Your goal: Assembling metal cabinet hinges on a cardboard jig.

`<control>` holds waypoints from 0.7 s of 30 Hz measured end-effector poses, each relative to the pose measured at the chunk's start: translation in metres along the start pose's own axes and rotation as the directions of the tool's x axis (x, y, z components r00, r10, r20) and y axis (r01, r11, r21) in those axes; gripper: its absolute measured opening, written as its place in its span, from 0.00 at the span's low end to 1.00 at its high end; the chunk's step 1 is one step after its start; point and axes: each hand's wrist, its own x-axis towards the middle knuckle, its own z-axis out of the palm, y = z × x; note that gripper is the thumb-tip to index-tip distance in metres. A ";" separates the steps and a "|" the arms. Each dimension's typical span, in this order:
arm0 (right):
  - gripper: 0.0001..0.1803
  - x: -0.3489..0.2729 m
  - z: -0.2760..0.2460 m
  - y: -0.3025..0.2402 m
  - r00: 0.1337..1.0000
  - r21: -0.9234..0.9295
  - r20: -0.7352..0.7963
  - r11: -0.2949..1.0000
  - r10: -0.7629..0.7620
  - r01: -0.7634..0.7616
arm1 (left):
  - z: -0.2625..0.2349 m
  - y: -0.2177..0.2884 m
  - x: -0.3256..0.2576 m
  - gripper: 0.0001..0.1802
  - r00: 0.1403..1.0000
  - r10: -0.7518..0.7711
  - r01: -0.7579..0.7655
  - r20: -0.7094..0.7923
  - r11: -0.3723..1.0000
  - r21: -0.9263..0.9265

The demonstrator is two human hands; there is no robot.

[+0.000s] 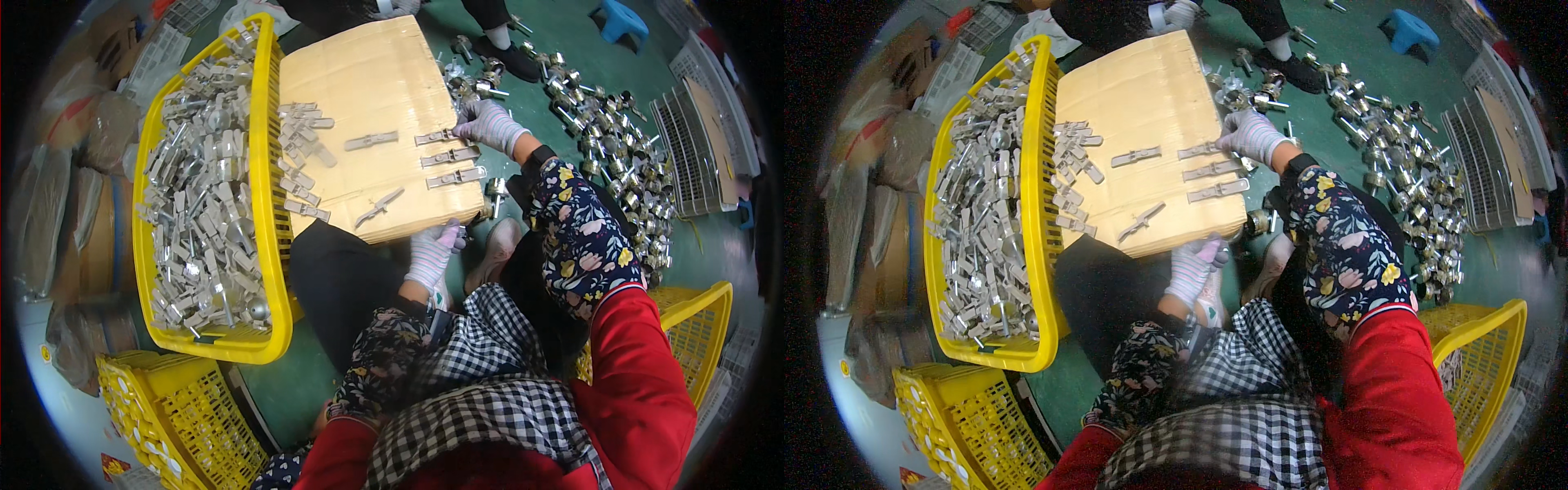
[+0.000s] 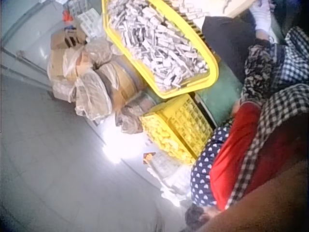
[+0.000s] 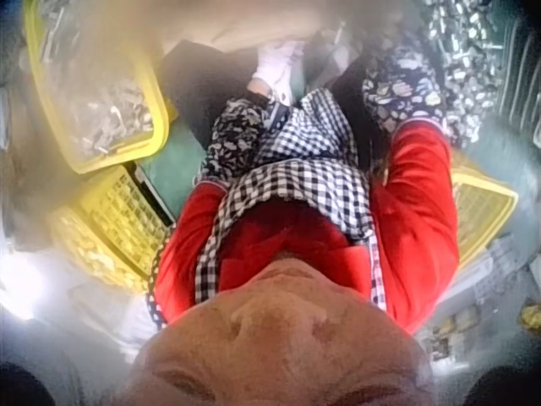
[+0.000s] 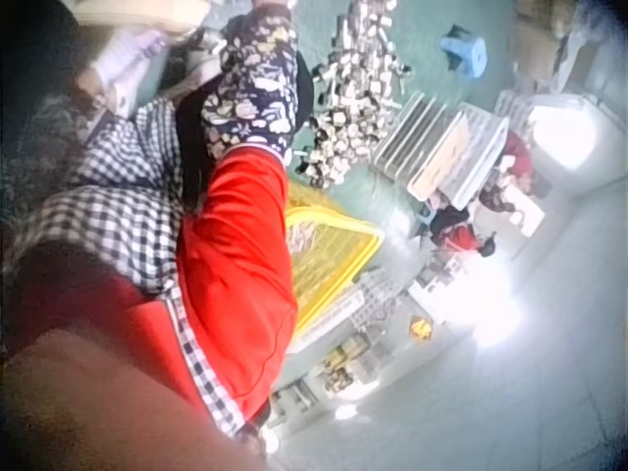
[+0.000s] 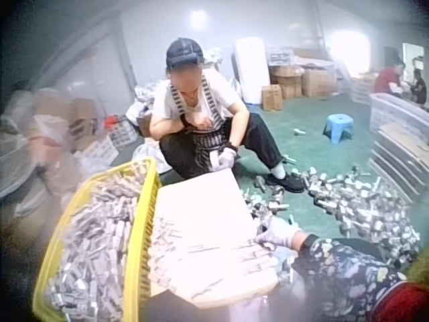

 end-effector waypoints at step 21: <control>0.11 0.003 -0.018 -0.047 0.967 0.053 -0.056 0.966 -0.249 0.252 | -0.002 0.005 -0.003 0.10 0.998 -0.060 0.062 0.031 0.995 -0.073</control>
